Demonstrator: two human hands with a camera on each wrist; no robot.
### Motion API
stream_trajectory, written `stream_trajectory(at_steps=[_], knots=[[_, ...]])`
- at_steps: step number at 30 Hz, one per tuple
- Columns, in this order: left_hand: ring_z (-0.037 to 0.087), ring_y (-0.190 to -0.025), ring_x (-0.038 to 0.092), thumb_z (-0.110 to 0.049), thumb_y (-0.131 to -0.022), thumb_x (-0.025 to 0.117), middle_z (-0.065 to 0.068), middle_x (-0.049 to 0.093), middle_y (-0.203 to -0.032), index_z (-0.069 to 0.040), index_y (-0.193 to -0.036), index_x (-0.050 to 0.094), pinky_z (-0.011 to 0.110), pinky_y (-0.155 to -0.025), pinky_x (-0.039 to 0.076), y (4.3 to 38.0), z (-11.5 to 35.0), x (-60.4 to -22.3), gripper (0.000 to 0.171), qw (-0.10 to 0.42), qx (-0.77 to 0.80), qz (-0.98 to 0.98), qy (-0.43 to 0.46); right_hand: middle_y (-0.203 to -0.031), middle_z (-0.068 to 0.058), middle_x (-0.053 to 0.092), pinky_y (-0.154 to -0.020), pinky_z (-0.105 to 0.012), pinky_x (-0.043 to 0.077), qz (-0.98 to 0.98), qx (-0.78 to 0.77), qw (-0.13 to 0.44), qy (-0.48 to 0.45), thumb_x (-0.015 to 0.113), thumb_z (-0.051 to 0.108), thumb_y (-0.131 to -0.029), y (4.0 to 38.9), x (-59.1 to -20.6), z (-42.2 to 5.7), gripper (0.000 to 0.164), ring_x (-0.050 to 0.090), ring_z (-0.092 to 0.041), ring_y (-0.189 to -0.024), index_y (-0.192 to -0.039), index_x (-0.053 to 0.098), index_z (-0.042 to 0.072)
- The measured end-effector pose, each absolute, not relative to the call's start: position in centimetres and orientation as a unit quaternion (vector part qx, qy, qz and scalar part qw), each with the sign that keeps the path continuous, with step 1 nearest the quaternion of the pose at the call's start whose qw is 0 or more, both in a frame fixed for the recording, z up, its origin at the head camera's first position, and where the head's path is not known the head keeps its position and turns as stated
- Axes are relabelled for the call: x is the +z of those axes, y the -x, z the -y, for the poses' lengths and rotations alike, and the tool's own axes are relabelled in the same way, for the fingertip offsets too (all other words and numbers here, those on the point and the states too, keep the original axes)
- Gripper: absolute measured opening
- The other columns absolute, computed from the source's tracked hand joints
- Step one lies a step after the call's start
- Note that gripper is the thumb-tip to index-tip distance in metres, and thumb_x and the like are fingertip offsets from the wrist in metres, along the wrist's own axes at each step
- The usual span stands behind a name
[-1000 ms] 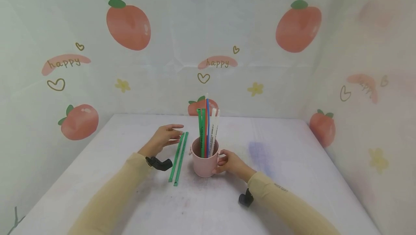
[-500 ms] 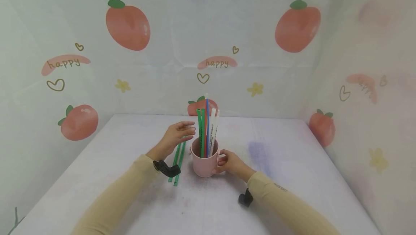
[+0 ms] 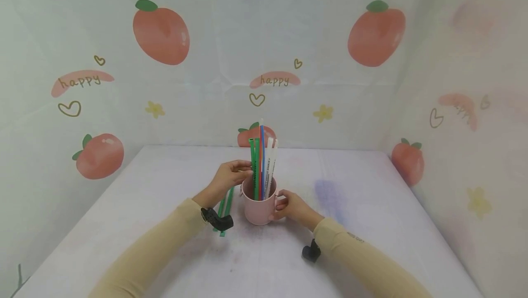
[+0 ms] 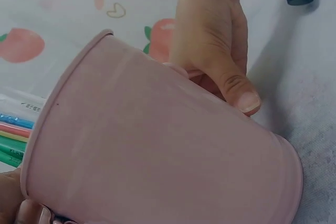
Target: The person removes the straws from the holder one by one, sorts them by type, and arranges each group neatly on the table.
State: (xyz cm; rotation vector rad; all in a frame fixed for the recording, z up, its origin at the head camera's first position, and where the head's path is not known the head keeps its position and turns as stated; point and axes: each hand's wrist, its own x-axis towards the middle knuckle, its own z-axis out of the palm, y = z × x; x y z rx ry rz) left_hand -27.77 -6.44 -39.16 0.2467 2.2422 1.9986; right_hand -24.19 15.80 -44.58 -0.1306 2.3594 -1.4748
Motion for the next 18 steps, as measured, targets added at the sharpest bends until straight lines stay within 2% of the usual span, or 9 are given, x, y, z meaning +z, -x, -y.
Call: stream_trajectory(at_steps=[8,18], knots=[[0.017,-0.099,0.065,-0.014,-0.09,0.069,0.011,0.068,-0.108,-0.005,-0.119,0.065,0.036,-0.092,0.054,27.69,6.31,-39.31,0.03,0.064,0.652,-0.752,-0.073,-0.11,-0.016,0.061,-0.093,-0.037,0.053,-0.833,-0.522,0.18,0.05,0.084,0.007,-0.074,24.14,-44.59,-15.78,0.087,0.061,-0.02,-0.098,-0.143,0.034,-0.008],[0.013,-0.094,0.063,-0.012,-0.089,0.069,0.009,0.068,-0.103,-0.004,-0.116,0.066,0.03,-0.087,0.055,27.91,6.26,-39.32,0.028,0.057,0.647,-0.756,-0.08,-0.112,-0.017,0.062,-0.095,-0.039,0.052,-0.834,-0.52,0.178,0.048,0.084,0.007,-0.074,24.22,-44.72,-15.82,0.088,0.061,-0.021,-0.099,-0.144,0.032,-0.01]])
